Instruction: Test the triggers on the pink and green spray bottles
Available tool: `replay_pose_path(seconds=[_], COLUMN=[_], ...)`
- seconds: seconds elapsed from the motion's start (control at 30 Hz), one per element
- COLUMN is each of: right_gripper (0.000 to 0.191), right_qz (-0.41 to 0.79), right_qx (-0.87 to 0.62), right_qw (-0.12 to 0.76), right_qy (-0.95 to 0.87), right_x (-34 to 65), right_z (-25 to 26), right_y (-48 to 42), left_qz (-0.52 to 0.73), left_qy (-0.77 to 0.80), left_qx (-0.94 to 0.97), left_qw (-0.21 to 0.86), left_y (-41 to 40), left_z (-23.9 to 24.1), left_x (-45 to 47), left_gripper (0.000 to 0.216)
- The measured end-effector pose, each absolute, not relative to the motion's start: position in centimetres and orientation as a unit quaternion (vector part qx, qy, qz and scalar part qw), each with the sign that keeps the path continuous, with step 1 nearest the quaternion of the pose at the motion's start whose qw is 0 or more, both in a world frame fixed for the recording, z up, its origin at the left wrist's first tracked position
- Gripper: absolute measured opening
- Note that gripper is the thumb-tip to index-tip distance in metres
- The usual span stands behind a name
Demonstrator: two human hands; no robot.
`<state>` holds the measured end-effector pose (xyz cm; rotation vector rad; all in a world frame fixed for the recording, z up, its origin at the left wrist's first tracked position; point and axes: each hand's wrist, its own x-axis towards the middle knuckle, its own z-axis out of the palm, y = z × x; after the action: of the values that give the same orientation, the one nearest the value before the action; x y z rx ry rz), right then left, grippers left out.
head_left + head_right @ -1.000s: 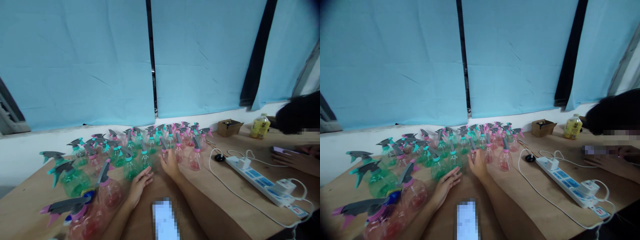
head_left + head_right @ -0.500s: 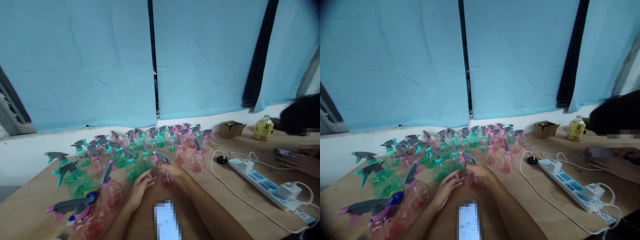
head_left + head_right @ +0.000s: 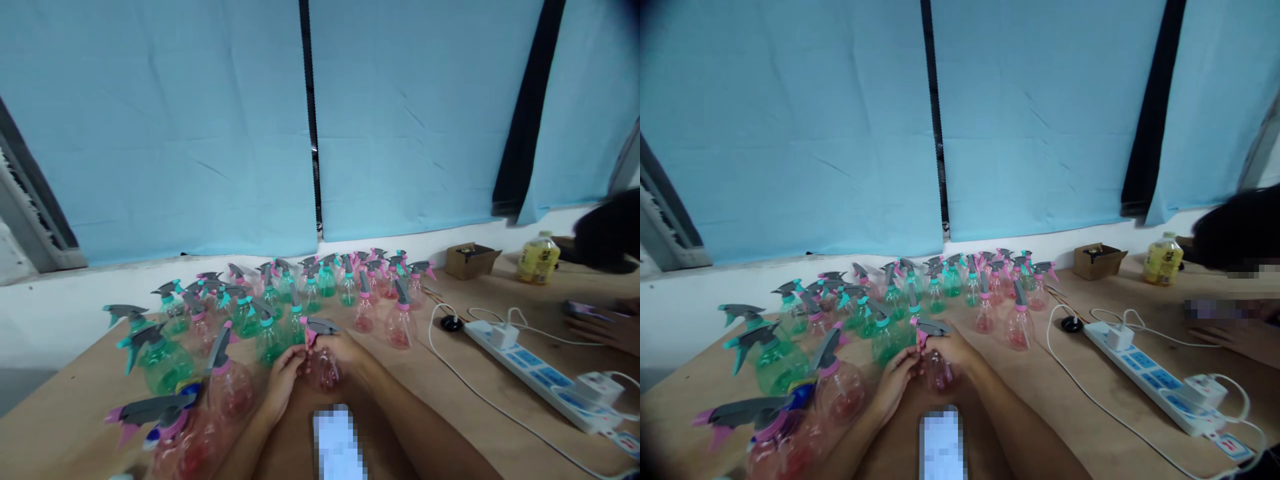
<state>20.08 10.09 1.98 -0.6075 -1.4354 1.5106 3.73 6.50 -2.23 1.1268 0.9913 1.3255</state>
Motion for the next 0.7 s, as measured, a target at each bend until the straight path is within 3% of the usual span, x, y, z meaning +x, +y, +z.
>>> replay_pose_path(seconds=[0.13, 0.4, 0.6, 0.7], right_gripper=[0.021, 0.012, 0.023, 0.016], right_qz=[0.604, 0.564, 0.569, 0.57], right_qx=[-0.24, -0.242, -0.231, -0.234], right_qw=[0.463, 0.493, 0.47, 0.478], right_qy=[-0.603, -0.616, -0.634, -0.625], right_x=[20.14, 20.1, 20.21, 20.26], right_z=[2.58, 2.84, 3.12, 2.9], right_y=[9.94, 9.76, 9.76, 9.93], left_qz=[0.564, 0.573, 0.555, 0.554], left_qy=[0.413, 0.43, 0.437, 0.434], left_qx=[0.473, 0.458, 0.471, 0.473], left_qw=[0.536, 0.527, 0.528, 0.531], left_y=[6.5, 6.44, 6.31, 6.42], left_z=[-2.24, -2.25, -2.14, -2.29], left_x=[3.64, 3.51, 3.57, 3.5], left_gripper=[0.026, 0.023, 0.026, 0.025])
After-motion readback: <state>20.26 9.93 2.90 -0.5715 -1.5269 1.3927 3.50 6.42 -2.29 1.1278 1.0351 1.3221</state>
